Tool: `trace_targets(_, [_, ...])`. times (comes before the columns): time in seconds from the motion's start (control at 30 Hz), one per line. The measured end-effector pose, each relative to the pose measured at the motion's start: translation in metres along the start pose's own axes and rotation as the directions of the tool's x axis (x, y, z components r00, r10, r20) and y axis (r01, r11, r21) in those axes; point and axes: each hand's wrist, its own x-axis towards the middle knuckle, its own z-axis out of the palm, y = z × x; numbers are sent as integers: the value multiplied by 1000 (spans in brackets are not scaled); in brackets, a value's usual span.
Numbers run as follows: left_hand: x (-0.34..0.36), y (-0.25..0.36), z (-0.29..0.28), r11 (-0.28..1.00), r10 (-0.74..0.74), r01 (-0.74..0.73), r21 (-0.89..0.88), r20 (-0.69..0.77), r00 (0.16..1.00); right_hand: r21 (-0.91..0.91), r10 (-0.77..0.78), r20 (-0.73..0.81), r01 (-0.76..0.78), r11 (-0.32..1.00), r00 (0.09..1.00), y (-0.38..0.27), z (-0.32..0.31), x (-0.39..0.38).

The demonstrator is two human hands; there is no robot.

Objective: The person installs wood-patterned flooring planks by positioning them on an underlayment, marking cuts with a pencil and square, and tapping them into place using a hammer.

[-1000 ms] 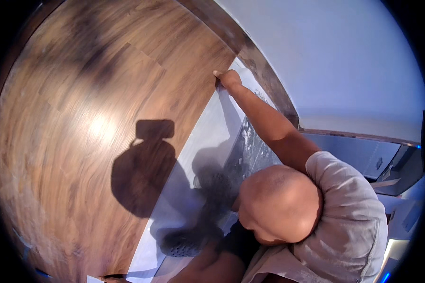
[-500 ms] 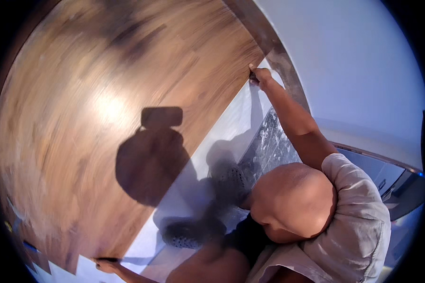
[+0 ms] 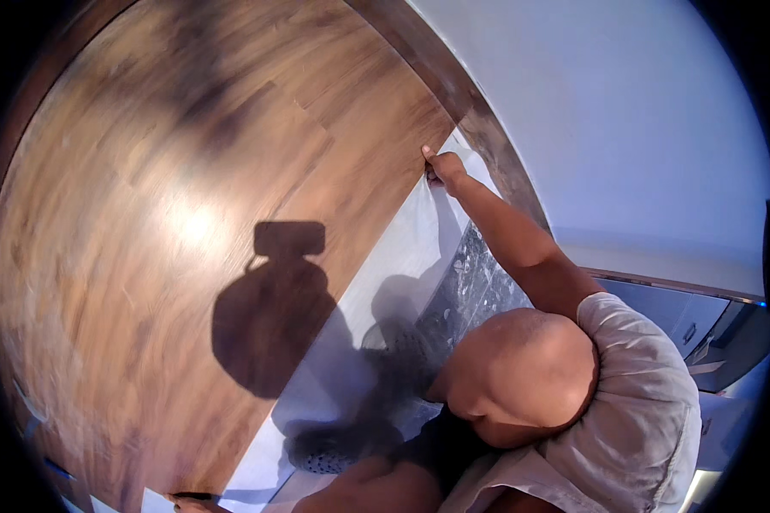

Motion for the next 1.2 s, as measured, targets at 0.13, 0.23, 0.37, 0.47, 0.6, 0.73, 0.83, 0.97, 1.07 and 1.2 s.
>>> trace_targets(0.13, [-63,97,-158,242,-335,550,-799,463,820,-52,-8,-8,7,999,1000,22,-8,47])
trace_targets(0.23, [-85,190,-67,383,14,117,-916,132,991,-278,-197,-39,179,944,980,54,-195,136])
trace_targets(0.37, [-66,132,-194,335,-403,366,-868,219,889,-31,-47,125,51,998,991,40,-53,58])
trace_targets(0.47, [-71,108,-203,287,-442,395,-873,245,863,2,-243,296,254,967,924,20,-7,43])
trace_targets(0.6, [-77,152,-181,-34,-396,447,-894,423,815,-254,-234,-104,202,946,967,44,-65,88])
trace_targets(0.73, [-62,121,-160,-353,-282,338,-872,444,850,-114,-158,27,161,980,987,39,-22,68])
trace_targets(0.83, [-60,109,-119,-295,-129,332,-896,382,915,-418,-299,30,284,863,954,33,-20,83])
trace_targets(0.97, [-52,96,-111,448,-410,307,-840,113,905,-127,-162,59,168,977,985,82,-7,76])
trace_targets(1.07, [-75,166,-190,255,-443,381,-889,243,863,-131,-311,-192,290,948,931,66,-56,106])
trace_targets(1.2, [-87,119,-201,334,-540,454,-826,227,810,-113,-237,18,237,965,971,80,-14,105])
